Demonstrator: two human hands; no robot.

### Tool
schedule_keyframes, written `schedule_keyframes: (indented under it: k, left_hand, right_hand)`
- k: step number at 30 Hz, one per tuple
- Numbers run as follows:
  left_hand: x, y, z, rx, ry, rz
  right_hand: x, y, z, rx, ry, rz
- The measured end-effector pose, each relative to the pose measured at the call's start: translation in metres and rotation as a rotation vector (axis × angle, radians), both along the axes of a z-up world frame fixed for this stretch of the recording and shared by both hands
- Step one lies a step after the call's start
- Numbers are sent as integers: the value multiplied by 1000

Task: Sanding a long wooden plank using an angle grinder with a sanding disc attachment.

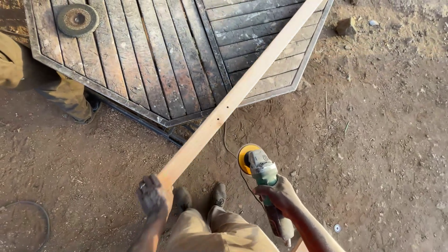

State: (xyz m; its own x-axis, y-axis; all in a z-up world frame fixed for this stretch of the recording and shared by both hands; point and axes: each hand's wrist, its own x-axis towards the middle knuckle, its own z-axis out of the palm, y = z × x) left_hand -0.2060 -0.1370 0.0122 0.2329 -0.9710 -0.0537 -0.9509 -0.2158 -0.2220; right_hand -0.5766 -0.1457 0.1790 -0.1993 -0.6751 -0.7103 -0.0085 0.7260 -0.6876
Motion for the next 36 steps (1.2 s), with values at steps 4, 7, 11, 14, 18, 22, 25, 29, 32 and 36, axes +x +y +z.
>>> schedule_keyframes:
  k: [4, 7, 11, 14, 18, 22, 25, 29, 32, 36]
  left_hand:
    - [-1, -22, 4, 201, 64, -33]
    - [18, -14, -14, 251, 119, -86]
    - [21, -10, 29, 254, 612, 170]
    - [34, 6, 29, -120, 845, 297]
    - [42, -2, 50, -39, 1139, 976]
    - [66, -6, 58, -93, 1776, 1452]
    - [83, -8, 63, 14, 1886, 1443]
    - [105, 0, 28, 142, 1893, 1432]
    - [111, 4, 12, 66, 1891, 1417]
    - [107, -16, 52, 229, 1872, 1264]
  right_hand:
    - [17, -9, 36, 223, 192, 69]
    - [23, -14, 19, 226, 147, 51]
    - [40, -35, 12, 186, 146, 106]
    - [58, -61, 15, 185, 150, 105]
    - [82, -90, 0, 240, 155, 50]
    - [113, -97, -9, 207, 84, -13]
    - [143, -82, -14, 223, 75, 52]
    - [181, -38, -11, 357, 314, 488]
    - [190, 15, -77, 327, 401, 891]
    - [222, 9, -12, 417, 391, 920]
